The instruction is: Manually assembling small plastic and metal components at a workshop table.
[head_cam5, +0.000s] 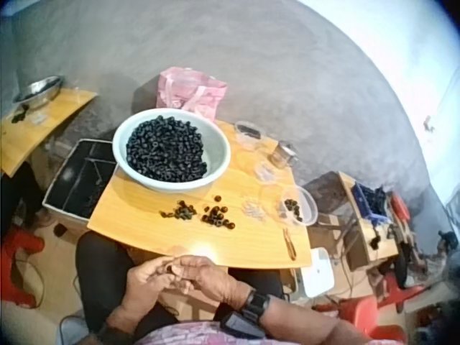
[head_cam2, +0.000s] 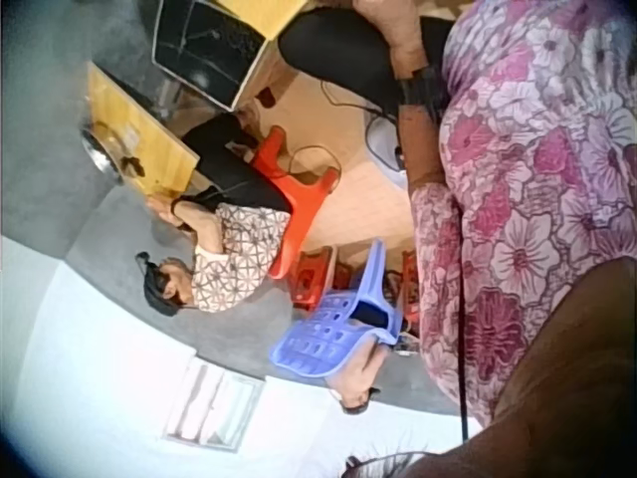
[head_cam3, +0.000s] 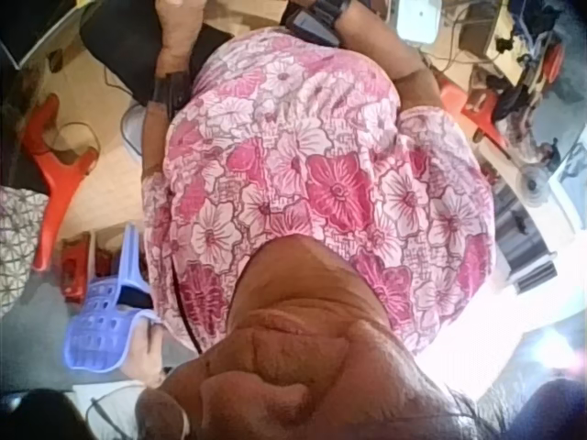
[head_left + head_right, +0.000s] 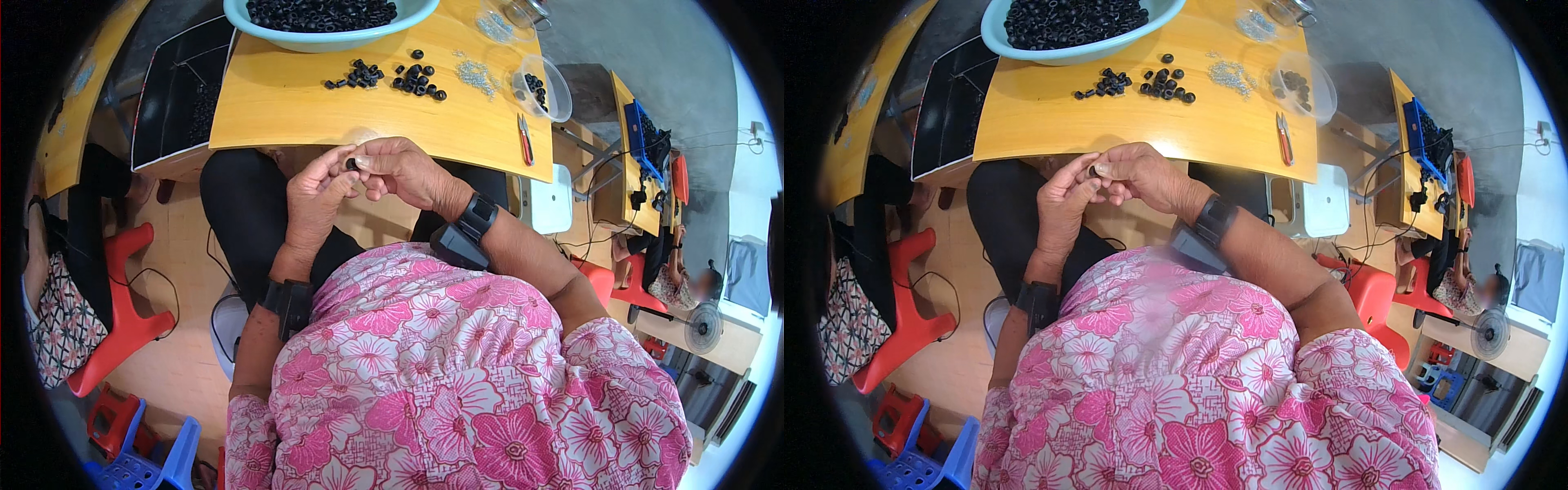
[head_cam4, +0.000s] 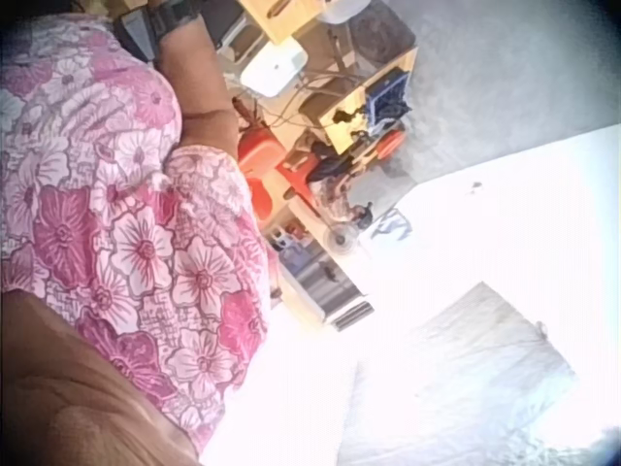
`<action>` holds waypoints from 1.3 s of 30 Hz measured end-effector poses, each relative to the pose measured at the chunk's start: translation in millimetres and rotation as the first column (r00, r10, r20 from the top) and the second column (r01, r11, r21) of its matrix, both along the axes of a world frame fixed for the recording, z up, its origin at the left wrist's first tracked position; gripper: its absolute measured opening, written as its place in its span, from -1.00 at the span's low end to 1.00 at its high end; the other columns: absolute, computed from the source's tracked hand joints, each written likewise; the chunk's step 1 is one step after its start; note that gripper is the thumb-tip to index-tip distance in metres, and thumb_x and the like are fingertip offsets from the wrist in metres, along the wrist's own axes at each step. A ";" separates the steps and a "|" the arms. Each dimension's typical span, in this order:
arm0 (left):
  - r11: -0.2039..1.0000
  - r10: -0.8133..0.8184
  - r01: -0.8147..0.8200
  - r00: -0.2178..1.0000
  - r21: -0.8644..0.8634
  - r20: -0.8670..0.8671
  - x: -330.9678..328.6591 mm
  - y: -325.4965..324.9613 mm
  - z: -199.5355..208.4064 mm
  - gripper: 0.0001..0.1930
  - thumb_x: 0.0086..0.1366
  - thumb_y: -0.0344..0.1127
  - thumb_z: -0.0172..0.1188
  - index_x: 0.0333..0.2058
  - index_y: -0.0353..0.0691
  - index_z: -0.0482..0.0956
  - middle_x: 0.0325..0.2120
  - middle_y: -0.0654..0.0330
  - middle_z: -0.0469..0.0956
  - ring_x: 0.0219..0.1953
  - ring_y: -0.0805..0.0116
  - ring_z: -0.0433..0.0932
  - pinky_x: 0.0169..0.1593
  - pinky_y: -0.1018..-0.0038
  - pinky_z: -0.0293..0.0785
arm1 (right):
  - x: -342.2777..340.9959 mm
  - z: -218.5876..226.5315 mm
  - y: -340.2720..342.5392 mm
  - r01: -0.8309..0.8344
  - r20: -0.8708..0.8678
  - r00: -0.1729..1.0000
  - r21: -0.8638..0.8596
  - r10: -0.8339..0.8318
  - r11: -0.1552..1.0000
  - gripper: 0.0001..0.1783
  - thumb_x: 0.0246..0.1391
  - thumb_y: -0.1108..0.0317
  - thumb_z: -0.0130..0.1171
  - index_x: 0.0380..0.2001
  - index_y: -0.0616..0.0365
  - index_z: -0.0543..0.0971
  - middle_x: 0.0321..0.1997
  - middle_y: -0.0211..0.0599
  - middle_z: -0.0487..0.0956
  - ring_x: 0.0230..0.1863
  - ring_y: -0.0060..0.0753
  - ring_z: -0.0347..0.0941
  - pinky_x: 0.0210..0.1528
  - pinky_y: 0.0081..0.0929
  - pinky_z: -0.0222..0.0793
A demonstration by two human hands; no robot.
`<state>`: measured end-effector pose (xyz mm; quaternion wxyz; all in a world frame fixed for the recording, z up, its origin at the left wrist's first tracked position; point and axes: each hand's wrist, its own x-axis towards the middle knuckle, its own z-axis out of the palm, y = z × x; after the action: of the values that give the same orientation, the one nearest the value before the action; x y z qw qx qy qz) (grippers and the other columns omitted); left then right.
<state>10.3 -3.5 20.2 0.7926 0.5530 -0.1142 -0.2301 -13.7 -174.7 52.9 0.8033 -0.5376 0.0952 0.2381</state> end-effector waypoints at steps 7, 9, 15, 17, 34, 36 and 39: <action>0.997 -0.010 -0.002 0.989 0.078 0.144 0.4 5.0 -8.6 -0.81 0.11 -0.57 0.22 -0.25 -0.37 0.54 -0.49 0.32 0.50 -0.47 0.64 0.43 -0.40 0.69 0.43 | -9.7 -11.5 -7.0 0.009 -0.184 0.982 0.222 0.033 0.975 -0.72 0.19 0.21 0.06 -0.34 0.24 0.52 -0.44 -0.41 0.49 -0.52 -0.68 0.39 -0.35 -0.59 0.51; 0.996 -0.011 -0.001 0.990 0.088 0.141 -0.4 5.8 -3.5 -0.83 0.11 -0.57 0.22 -0.27 -0.37 0.55 -0.49 0.32 0.48 -0.48 0.65 0.41 -0.40 0.70 0.39 | -10.7 -11.9 -7.8 0.010 -0.209 0.977 0.235 0.040 0.972 -0.73 0.18 0.20 0.07 -0.34 0.23 0.52 -0.44 -0.42 0.49 -0.51 -0.69 0.39 -0.35 -0.59 0.51; 0.995 -0.019 0.006 0.992 0.102 0.127 0.6 7.4 -4.5 -0.87 0.09 -0.57 0.24 -0.34 -0.36 0.57 -0.50 0.36 0.43 -0.48 0.67 0.34 -0.37 0.71 0.31 | -10.7 -10.0 -8.7 -0.039 -0.193 0.978 0.219 0.082 0.975 -0.71 0.16 0.18 0.09 -0.35 0.23 0.52 -0.46 -0.46 0.48 -0.48 -0.67 0.41 -0.33 -0.56 0.54; 0.996 -0.020 0.009 0.992 0.091 0.123 1.4 8.2 -5.5 -0.88 0.08 -0.56 0.24 -0.35 -0.36 0.57 -0.50 0.37 0.41 -0.47 0.67 0.33 -0.37 0.71 0.30 | -11.5 -7.3 -7.4 -0.020 -0.196 0.979 0.147 0.049 0.989 -0.70 0.15 0.18 0.11 -0.34 0.25 0.51 -0.47 -0.45 0.48 -0.51 -0.65 0.42 -0.34 -0.55 0.54; 0.997 -0.034 0.027 0.994 -0.072 -0.099 2.2 3.6 -15.1 -0.92 0.19 -0.47 0.17 -0.32 -0.29 0.50 -0.50 0.32 0.48 -0.48 0.61 0.44 -0.27 0.57 0.53 | -5.6 8.1 12.4 0.239 0.324 0.943 -0.514 -0.072 0.824 -0.90 0.04 0.48 0.19 -0.41 0.32 0.59 -0.53 -0.38 0.56 -0.56 -0.71 0.41 -0.51 -0.71 0.38; 0.998 -0.026 0.019 0.994 -0.068 -0.106 2.1 4.2 -16.0 -0.92 0.20 -0.47 0.16 -0.32 -0.30 0.50 -0.50 0.32 0.48 -0.47 0.62 0.44 -0.27 0.57 0.53 | -4.7 6.8 13.7 0.255 0.377 0.925 -0.542 -0.039 0.801 -0.90 0.03 0.49 0.18 -0.40 0.32 0.59 -0.53 -0.37 0.56 -0.55 -0.71 0.41 -0.51 -0.71 0.38; 0.999 -0.028 0.021 0.990 -0.050 -0.140 2.0 5.8 -13.5 -0.92 0.20 -0.46 0.17 -0.32 -0.30 0.51 -0.50 0.30 0.48 -0.48 0.62 0.44 -0.27 0.58 0.53 | -4.4 6.0 14.4 0.264 0.413 0.910 -0.525 -0.029 0.809 -0.91 0.03 0.51 0.18 -0.39 0.33 0.59 -0.53 -0.37 0.56 -0.52 -0.70 0.42 -0.50 -0.70 0.38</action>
<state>12.3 2.4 6.7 0.8089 0.5147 -0.0701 -0.2754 -18.1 -160.4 58.9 0.6244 -0.7795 0.0444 0.0241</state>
